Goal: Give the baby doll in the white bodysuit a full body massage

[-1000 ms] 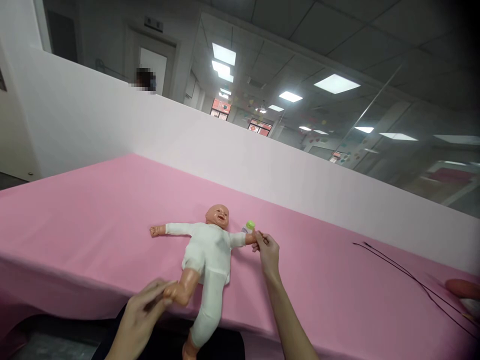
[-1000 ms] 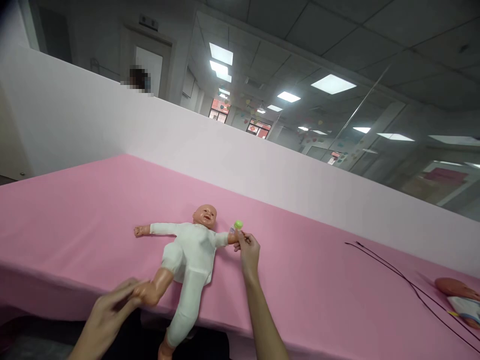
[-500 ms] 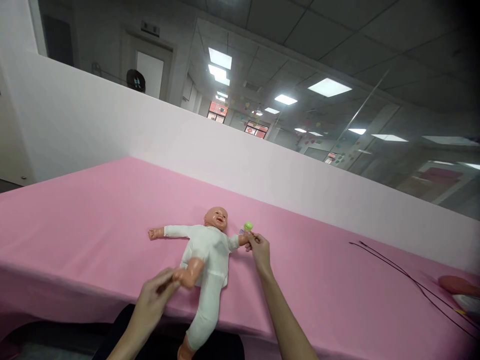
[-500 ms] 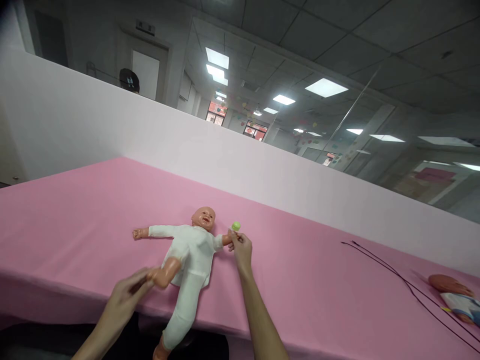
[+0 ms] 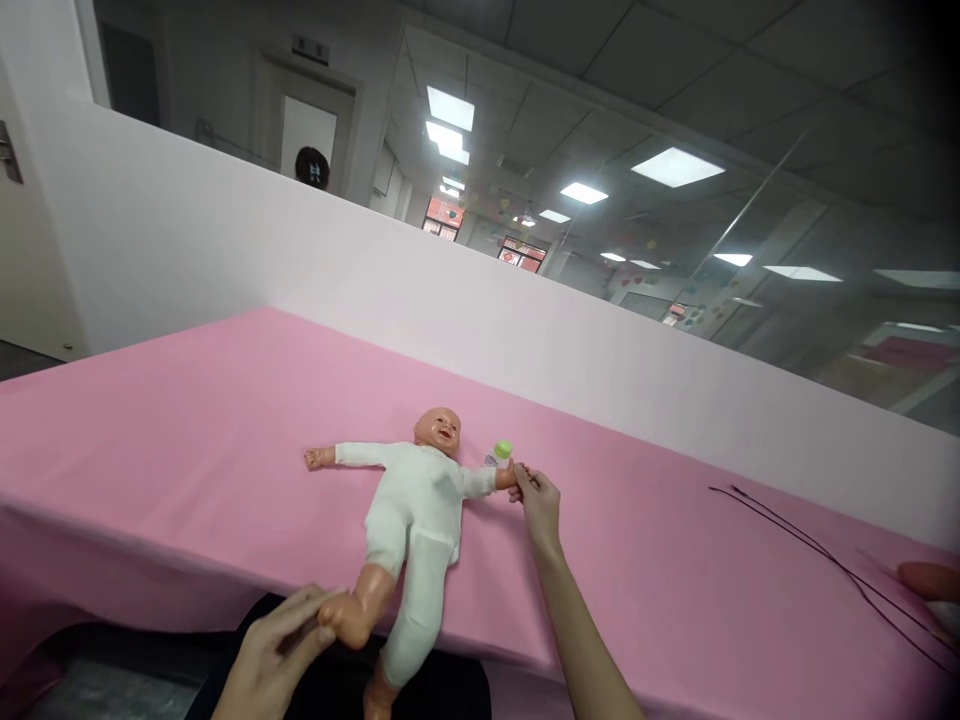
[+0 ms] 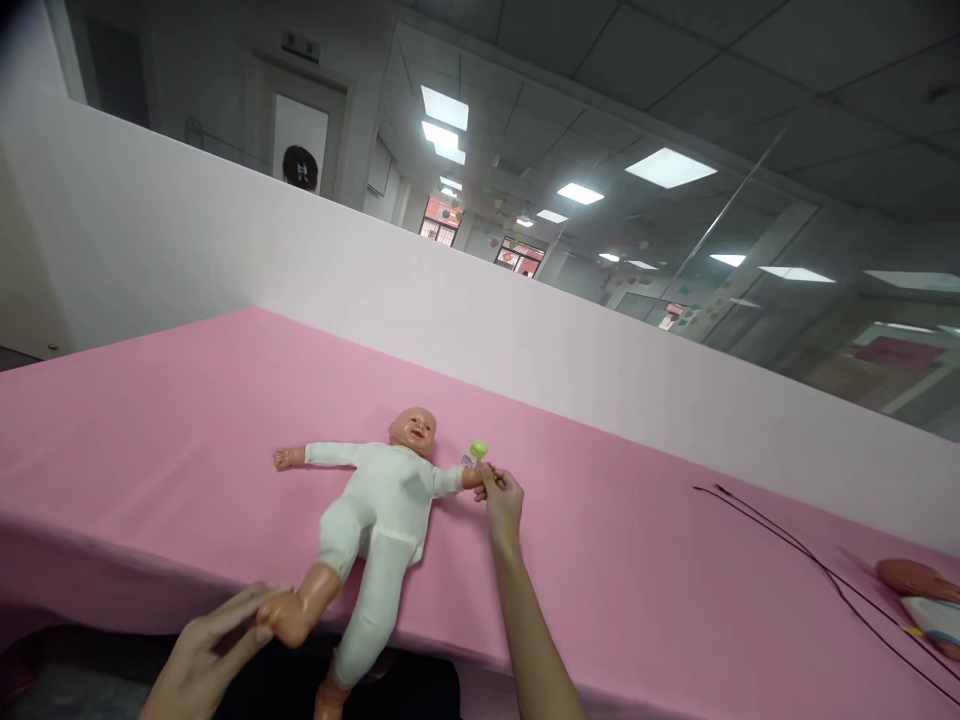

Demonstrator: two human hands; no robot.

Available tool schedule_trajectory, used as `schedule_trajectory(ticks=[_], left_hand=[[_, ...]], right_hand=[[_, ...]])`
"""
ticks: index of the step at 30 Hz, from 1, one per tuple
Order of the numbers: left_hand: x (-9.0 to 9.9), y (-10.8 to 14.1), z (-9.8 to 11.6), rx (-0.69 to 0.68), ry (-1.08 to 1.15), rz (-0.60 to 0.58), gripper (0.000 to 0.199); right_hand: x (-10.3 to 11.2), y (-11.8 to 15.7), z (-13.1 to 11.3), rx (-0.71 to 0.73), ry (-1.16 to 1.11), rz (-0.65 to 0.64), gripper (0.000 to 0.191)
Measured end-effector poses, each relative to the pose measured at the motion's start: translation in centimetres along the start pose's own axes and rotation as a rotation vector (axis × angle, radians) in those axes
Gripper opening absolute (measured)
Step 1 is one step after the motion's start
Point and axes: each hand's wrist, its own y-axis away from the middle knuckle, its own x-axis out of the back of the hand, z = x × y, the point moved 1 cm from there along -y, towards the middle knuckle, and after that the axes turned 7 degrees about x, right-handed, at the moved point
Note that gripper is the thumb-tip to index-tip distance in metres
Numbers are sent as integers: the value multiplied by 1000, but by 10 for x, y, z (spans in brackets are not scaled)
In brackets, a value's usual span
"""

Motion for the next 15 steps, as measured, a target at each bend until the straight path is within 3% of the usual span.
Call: schedule_trajectory(ticks=[2, 5, 9, 12, 15], left_hand=[[-6, -31, 25, -60, -20, 15, 37], [-26, -84, 40, -93, 35, 58, 41], [-52, -134, 28, -35, 225, -16, 56], [-48, -124, 23, -18, 234, -20, 54], [-21, -74, 22, -32, 103, 2, 45]], right_hand=[[-18, 15, -22, 69, 32, -144, 50], [-47, 48, -29, 140, 133, -405, 44], [-66, 72, -15, 254, 246, -443, 39], [-55, 50, -11, 154, 168, -384, 45], [-25, 11, -3, 31, 74, -191, 54]])
